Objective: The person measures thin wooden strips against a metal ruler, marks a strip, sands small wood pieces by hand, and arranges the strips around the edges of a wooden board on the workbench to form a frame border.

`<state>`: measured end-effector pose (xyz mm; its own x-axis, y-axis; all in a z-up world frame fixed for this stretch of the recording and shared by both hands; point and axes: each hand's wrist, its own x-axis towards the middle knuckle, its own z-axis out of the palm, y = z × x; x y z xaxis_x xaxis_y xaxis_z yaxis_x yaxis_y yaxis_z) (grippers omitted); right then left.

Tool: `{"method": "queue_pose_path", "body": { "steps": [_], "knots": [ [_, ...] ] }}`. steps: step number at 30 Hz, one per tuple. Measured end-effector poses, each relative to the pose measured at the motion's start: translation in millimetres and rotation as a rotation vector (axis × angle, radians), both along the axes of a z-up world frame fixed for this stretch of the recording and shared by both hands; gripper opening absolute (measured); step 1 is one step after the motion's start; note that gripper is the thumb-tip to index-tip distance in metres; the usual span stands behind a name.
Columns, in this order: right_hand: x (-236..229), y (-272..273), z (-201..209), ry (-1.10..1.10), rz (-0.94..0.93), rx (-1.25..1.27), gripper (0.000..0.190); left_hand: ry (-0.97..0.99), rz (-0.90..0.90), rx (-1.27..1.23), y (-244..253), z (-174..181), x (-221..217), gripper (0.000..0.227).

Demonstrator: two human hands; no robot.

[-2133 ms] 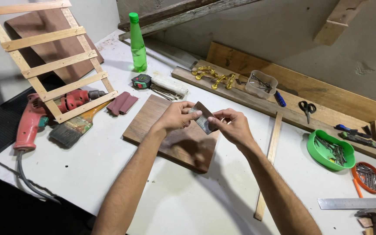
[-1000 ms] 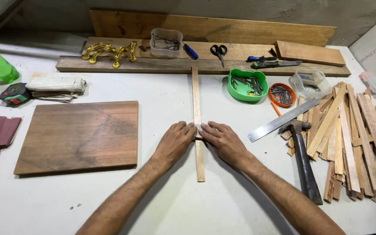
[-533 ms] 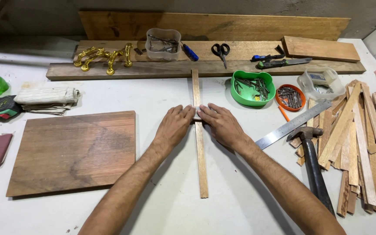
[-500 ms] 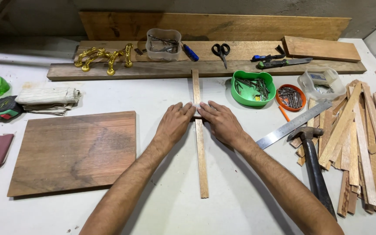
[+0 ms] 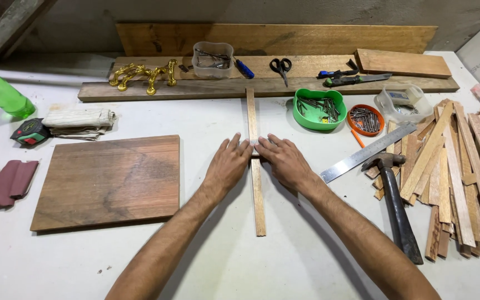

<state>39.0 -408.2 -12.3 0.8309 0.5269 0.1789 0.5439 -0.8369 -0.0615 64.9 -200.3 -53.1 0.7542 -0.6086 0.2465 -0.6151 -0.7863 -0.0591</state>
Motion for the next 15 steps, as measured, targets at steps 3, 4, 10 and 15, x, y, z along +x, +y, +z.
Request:
{"method": "queue_pose_path", "body": {
  "steps": [3,4,10,15],
  "knots": [
    [-28,-5,-14,0.032,0.021,0.022,0.052,0.054,-0.059,-0.019,4,-9,-37,0.049],
    [-44,-4,-6,0.027,0.021,0.02,0.052,0.049,-0.059,-0.02,6,-3,-57,0.049],
    [-95,-5,21,0.194,0.052,-0.03,0.07,0.144,-0.14,-0.042,17,10,-122,0.056],
    [-72,-6,14,0.173,0.074,-0.005,0.068,0.173,-0.112,-0.068,12,10,-99,0.057]
  ]
}}
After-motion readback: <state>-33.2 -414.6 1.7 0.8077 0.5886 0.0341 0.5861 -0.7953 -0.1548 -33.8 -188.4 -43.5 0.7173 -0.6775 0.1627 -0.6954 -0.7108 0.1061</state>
